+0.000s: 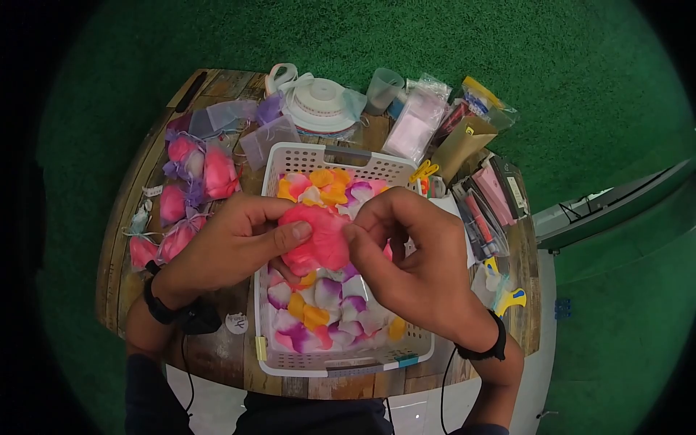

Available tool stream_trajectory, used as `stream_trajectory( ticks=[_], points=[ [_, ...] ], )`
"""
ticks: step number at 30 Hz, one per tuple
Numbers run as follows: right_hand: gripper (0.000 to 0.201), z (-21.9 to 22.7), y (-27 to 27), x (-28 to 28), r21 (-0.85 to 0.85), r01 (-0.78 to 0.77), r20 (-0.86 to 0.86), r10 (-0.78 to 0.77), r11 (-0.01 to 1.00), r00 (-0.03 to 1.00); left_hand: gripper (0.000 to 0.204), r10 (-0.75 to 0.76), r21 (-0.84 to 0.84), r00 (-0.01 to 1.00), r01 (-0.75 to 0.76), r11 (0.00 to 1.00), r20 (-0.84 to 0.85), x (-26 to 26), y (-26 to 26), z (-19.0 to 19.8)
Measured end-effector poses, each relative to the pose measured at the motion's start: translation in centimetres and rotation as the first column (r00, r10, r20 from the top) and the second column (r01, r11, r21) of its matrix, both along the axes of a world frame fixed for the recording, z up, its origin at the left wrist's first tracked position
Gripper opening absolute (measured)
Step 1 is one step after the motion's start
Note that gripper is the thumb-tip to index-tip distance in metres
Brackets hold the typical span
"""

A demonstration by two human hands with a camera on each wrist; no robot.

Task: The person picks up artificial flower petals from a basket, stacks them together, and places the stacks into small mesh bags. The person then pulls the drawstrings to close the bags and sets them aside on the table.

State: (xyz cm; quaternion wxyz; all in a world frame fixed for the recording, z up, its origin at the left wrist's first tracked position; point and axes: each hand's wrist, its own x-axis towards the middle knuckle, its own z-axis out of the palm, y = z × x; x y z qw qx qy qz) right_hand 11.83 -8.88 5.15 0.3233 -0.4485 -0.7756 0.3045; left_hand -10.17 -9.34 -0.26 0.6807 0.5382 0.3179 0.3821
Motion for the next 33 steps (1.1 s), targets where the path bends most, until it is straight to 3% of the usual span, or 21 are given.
stream_trajectory(
  ticks=[1, 3, 4, 8, 10, 11, 13, 15, 19, 23, 33],
  points=[
    [0.012, 0.1, 0.1, 0.2, 0.002, -0.001, 0.001, 0.001, 1.0, 1.0, 0.028, 0.017, 0.015, 1.0, -0.017, 1.0, 0.011, 0.0, 0.0, 0.0],
    [0.01, 0.4, 0.3, 0.7, -0.139, 0.007, -0.332, -0.053, 0.99, 0.942, 0.028, 0.037, 0.032, 0.999, -0.038, 0.999, 0.023, -0.1, 0.0, -0.2],
    [0.009, 0.1, 0.6, 1.3, -0.158, -0.028, -0.417, -0.041, 0.987, 0.908, 0.028, 0.066, 0.043, 0.998, -0.067, 0.997, 0.016, -0.1, 0.2, -0.4],
    [0.01, 0.6, -0.5, 0.4, -0.317, -0.08, -0.599, -0.134, 0.945, 0.789, 0.027, 0.146, 0.085, 0.989, -0.145, 0.986, -0.005, 0.0, 0.3, -0.7],
    [0.011, 0.2, -1.2, -0.3, -0.479, -0.355, -0.769, -0.188, 0.803, 0.611, 0.027, 0.174, 0.128, 0.984, -0.169, 0.977, -0.033, 0.0, 0.2, -0.5],
    [0.013, -0.3, -1.2, -0.7, -0.535, -0.432, -0.785, -0.239, 0.726, 0.571, 0.026, 0.202, 0.174, 0.978, -0.19, 0.966, -0.055, 0.0, 0.2, -0.3],
    [0.016, -1.0, -1.3, -2.1, -0.613, -0.389, -0.741, -0.331, 0.687, 0.584, 0.025, 0.265, 0.224, 0.963, -0.246, 0.943, -0.054, 0.3, -0.1, -0.4],
    [0.019, -1.3, -1.1, -3.1, -0.627, -0.33, -0.725, -0.373, 0.705, 0.579, 0.024, 0.327, 0.275, 0.944, -0.303, 0.912, -0.045, 0.4, -0.3, -0.2],
    [0.016, -2.3, -0.3, -3.6, -0.569, -0.23, -0.673, -0.287, 0.789, 0.682, 0.021, 0.386, 0.339, 0.923, -0.362, 0.868, -0.003, 0.2, -0.4, 0.1],
    [0.014, -2.5, -0.2, -3.8, -0.458, -0.14, -0.631, -0.21, 0.878, 0.747, 0.02, 0.369, 0.262, 0.93, -0.357, 0.897, 0.005, 0.2, -0.4, 0.4],
    [0.014, -3.0, 0.1, -4.0, -0.423, -0.106, -0.658, -0.224, 0.9, 0.719, 0.022, 0.321, 0.194, 0.944, -0.331, 0.924, 0.081, 0.5, -0.8, 0.0]
  ],
)
